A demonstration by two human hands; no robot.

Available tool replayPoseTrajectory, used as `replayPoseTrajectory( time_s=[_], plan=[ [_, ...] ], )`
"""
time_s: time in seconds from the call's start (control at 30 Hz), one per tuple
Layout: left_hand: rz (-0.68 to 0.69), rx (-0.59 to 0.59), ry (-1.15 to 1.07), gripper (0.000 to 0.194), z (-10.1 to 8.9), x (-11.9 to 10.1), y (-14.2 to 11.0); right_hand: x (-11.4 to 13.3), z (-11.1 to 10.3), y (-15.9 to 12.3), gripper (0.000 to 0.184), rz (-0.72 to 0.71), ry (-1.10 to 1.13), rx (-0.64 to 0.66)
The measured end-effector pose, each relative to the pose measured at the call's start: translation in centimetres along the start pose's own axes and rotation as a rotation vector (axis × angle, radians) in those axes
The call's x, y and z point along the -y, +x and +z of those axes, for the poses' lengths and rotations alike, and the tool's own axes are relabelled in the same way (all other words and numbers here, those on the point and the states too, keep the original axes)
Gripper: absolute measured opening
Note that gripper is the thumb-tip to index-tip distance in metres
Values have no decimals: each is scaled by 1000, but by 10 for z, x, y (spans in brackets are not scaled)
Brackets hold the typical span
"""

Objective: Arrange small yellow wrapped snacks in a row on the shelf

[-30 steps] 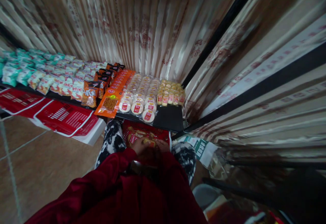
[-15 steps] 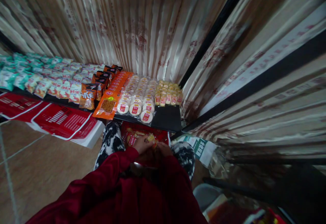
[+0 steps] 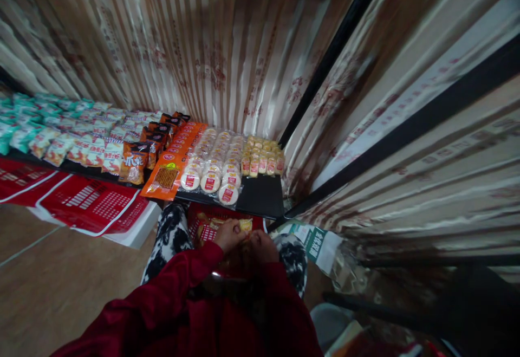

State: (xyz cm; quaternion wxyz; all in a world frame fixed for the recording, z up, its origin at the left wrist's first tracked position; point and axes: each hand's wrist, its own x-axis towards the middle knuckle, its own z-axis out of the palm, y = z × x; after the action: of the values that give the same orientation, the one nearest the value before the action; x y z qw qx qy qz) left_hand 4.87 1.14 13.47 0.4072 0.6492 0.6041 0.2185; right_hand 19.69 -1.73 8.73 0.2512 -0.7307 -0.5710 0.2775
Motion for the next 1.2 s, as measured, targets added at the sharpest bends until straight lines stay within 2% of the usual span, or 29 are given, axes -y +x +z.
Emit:
replayPoseTrajectory(
  time_s=[0.13, 0.3, 0.57, 0.67, 0.8, 1.0, 1.2],
  plan=[
    [-13, -3, 68, 21, -7, -18, -1, 10, -13, 6, 35, -173, -28, -147],
    [-5, -17, 90, 19, -10, -32, 9, 21, -18, 7, 38, -220, 65, -189],
    [-12, -61, 135, 20, -13, -55, 25, 3, -12, 23, 50, -344, -85, -250],
    [1, -81, 171, 21, -11, -62, 30, 7, -11, 27, 52, -323, -88, -297],
    [30, -87, 200, 24, -8, -67, 38, 25, -17, 27, 50, -248, -79, -357],
    [40, -106, 63, 26, -6, -75, 51, 40, -28, 40, 52, -165, -17, -287],
    [9, -77, -42, 29, -4, -83, 63, 42, -33, 65, 54, -138, 15, -314]
  ],
)
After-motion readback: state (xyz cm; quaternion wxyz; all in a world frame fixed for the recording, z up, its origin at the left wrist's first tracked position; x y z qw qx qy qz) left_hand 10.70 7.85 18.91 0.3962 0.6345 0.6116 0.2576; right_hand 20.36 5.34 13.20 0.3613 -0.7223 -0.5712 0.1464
